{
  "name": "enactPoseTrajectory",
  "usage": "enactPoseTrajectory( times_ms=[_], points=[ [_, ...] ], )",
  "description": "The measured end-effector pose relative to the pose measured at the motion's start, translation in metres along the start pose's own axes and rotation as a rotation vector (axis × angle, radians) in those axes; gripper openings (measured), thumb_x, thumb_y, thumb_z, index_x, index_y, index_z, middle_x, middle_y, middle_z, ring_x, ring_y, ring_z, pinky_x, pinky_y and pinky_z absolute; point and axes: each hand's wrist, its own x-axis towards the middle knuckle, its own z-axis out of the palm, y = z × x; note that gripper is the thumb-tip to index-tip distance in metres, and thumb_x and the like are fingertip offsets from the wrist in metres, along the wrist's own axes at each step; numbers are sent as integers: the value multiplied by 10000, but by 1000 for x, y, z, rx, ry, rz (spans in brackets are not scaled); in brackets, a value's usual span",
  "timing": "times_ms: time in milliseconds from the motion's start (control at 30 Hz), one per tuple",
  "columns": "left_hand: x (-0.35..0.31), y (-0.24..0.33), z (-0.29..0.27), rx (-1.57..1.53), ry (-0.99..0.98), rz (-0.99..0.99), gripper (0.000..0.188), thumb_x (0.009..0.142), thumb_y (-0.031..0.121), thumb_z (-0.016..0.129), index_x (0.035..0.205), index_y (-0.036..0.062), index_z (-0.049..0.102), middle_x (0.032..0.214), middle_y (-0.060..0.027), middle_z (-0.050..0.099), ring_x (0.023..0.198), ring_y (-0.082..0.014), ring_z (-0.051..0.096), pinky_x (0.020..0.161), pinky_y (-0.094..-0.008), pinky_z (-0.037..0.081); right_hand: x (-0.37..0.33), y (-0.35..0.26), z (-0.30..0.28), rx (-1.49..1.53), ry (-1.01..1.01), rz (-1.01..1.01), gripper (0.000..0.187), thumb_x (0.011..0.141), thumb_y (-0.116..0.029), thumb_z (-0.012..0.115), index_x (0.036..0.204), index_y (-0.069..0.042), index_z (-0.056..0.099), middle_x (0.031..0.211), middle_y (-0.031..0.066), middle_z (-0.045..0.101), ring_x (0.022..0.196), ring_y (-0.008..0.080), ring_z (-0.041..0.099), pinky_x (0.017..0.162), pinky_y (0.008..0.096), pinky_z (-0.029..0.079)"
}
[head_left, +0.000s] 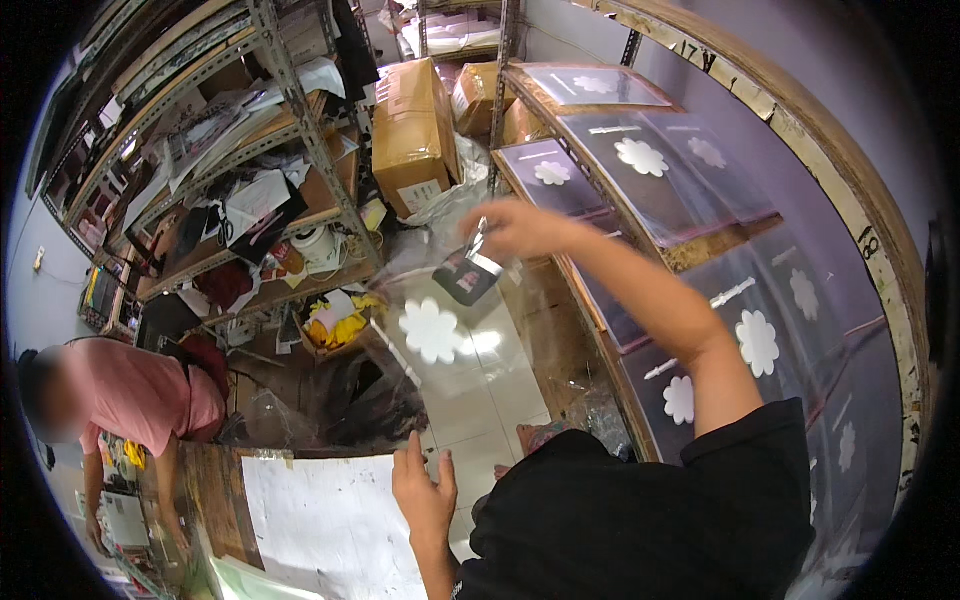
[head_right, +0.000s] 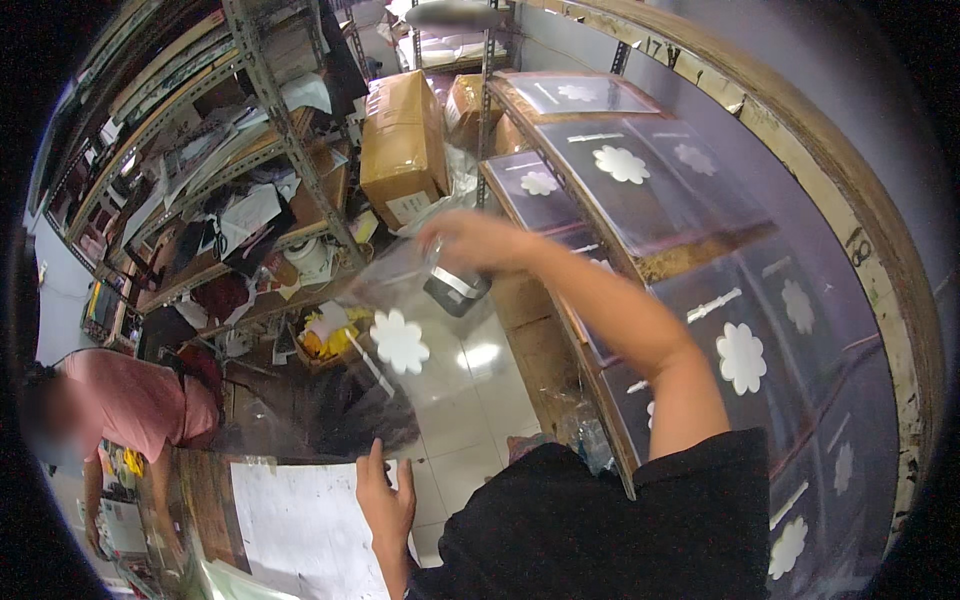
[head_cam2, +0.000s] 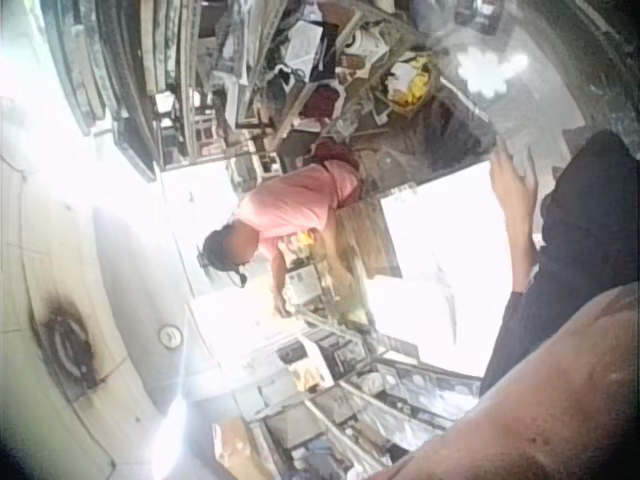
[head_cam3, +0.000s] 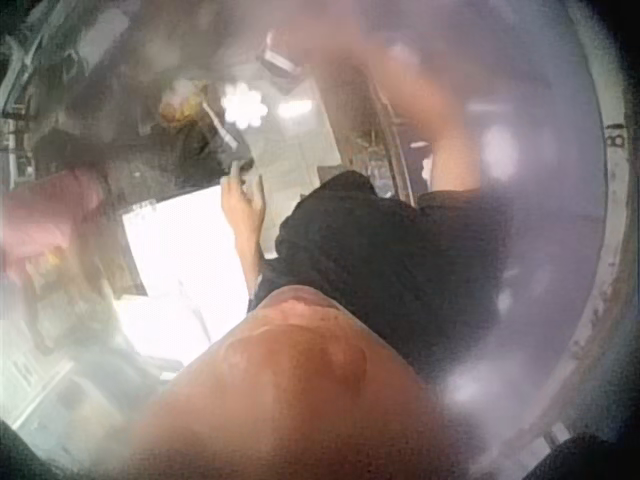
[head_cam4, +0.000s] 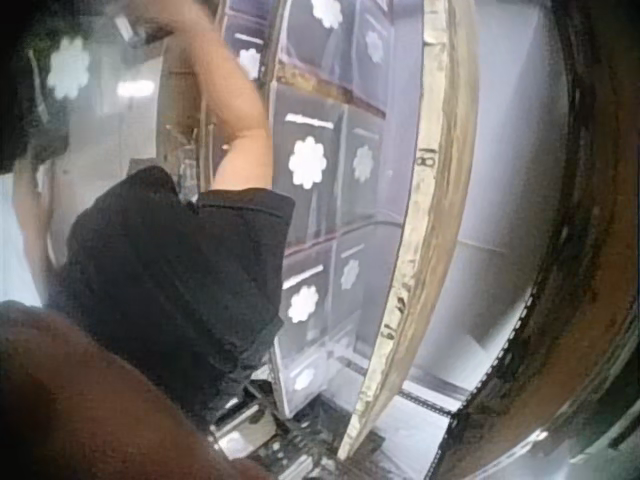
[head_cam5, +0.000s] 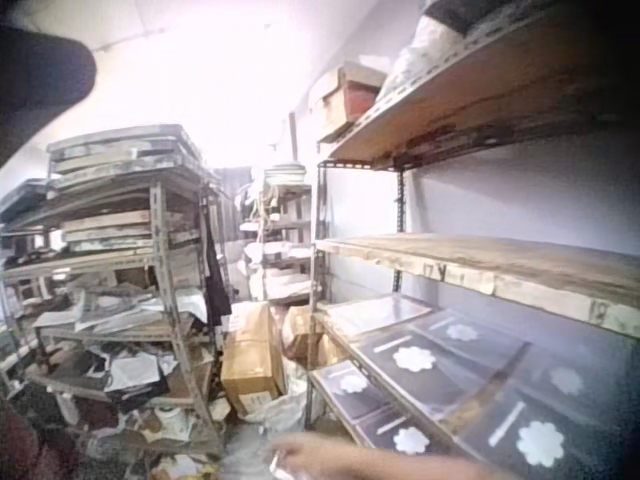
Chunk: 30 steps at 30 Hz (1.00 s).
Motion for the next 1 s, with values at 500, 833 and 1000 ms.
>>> enactPoseTrajectory(
  times_ms=[500,833,1000],
  points=[
    [-24,-79,65,104,-211,-153,357,902,179,645,1180,-44,635,976,-224,620,839,-412,633,735,-474,510,-203,68,-243,497,1105,284,715,863,105,470,1532,11,237,1590,174,238,1102,328,661,878,350,594],
    [14,-63,72,138,-276,-8,370,918,227,634,1183,-31,633,957,-205,624,845,-412,639,738,-472,516,-278,162,-222,624,1555,346,841,837,155,441,1550,-39,40,1252,225,418,871,346,685,722,415,635],
    [11,-65,82,107,-325,-68,381,916,235,640,1193,-26,632,962,-205,624,842,-405,642,739,-480,522,-286,180,-216,627,1621,409,907,816,166,446,1568,-72,-2,1206,217,449,841,337,678,699,424,628]
  ],
)
